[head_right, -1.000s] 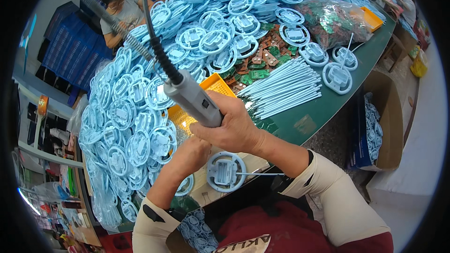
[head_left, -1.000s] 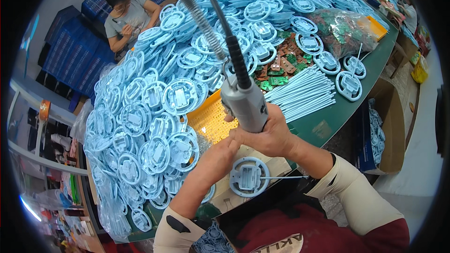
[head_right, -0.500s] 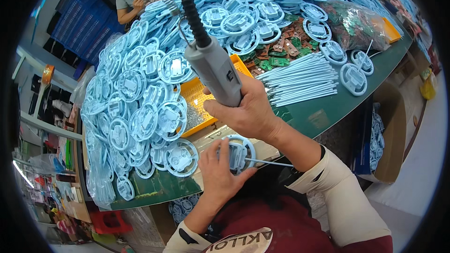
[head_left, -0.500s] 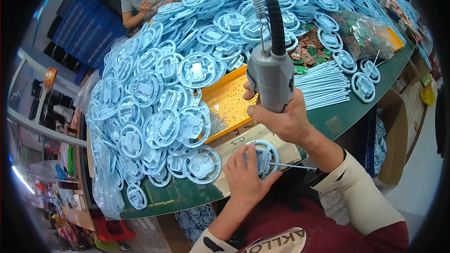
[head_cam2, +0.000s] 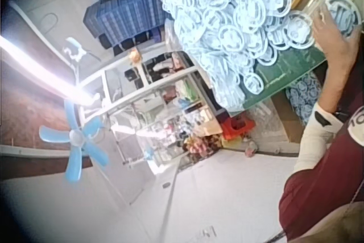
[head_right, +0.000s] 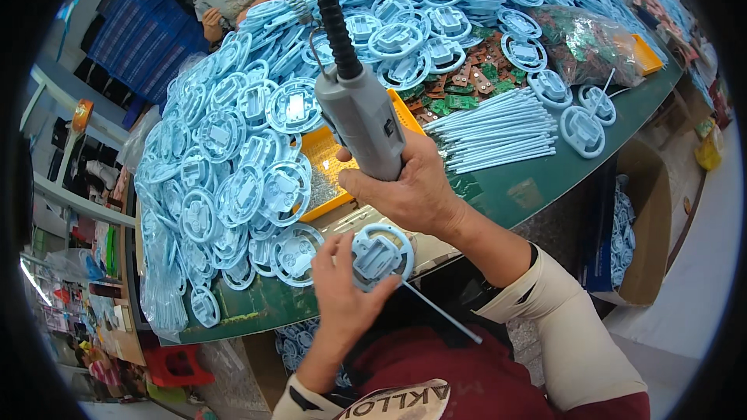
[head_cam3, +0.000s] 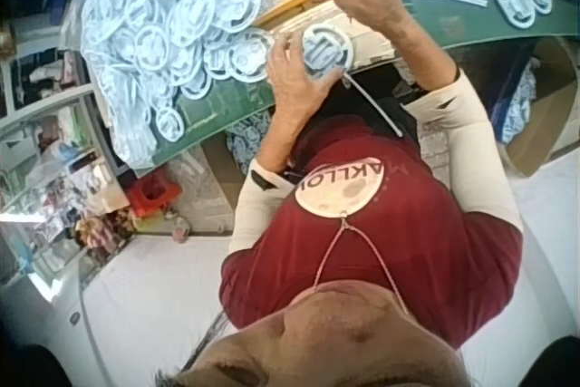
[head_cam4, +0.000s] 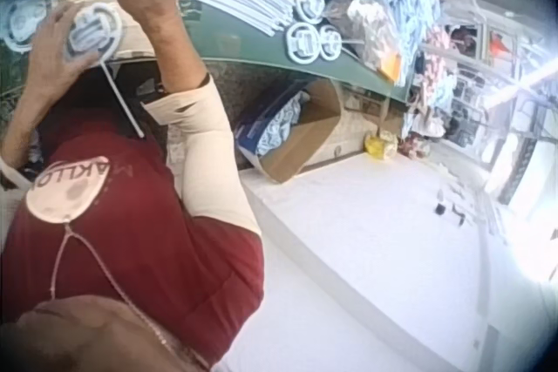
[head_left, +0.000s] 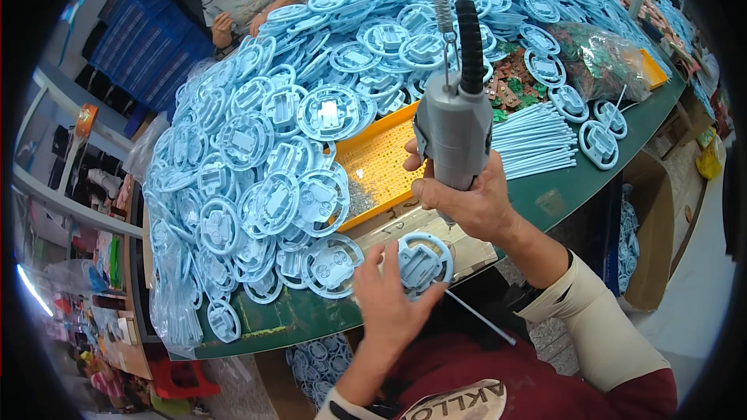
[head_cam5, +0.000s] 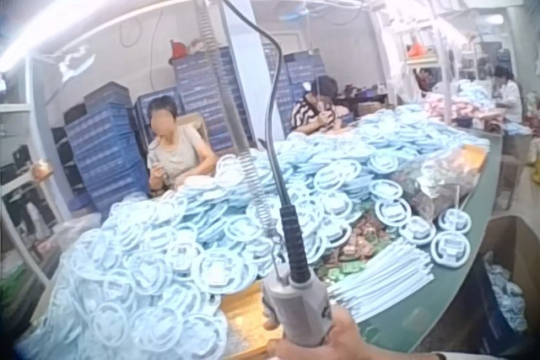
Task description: Using a power screwdriver to assemble blue plastic fan housings.
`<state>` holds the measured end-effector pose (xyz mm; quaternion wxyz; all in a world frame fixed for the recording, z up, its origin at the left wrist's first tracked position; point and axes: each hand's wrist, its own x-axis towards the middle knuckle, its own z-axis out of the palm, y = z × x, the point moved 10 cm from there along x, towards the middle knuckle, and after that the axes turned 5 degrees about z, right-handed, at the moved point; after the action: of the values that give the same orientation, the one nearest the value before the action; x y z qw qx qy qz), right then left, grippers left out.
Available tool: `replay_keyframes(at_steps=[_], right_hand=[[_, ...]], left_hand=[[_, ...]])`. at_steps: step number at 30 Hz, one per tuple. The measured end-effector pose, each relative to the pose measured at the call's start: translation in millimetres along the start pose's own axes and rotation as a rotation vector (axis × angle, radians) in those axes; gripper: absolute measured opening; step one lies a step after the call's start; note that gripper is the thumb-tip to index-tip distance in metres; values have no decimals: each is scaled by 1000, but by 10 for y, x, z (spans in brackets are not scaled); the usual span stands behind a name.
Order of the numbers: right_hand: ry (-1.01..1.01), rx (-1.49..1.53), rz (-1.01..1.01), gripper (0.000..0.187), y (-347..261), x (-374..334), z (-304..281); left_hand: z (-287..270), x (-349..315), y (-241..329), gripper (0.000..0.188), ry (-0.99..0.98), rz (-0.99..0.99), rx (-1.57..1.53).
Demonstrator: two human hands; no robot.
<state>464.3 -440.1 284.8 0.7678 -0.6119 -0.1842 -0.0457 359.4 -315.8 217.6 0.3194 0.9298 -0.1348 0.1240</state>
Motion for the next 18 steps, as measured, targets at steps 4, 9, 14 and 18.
replay_keyframes(at_steps=[4,9,14,18], right_hand=[[-25,5,-10,21,1,2,52],[-44,45,31,23,-27,-27,-2],[-72,65,49,39,-33,-45,84],[-97,7,-37,39,-87,-33,82]], left_hand=[[144,-40,-23,68,72,-64,203],[112,122,-47,62,-188,104,18],[241,133,-66,57,-500,423,-215],[39,188,49,59,-201,203,-99]])
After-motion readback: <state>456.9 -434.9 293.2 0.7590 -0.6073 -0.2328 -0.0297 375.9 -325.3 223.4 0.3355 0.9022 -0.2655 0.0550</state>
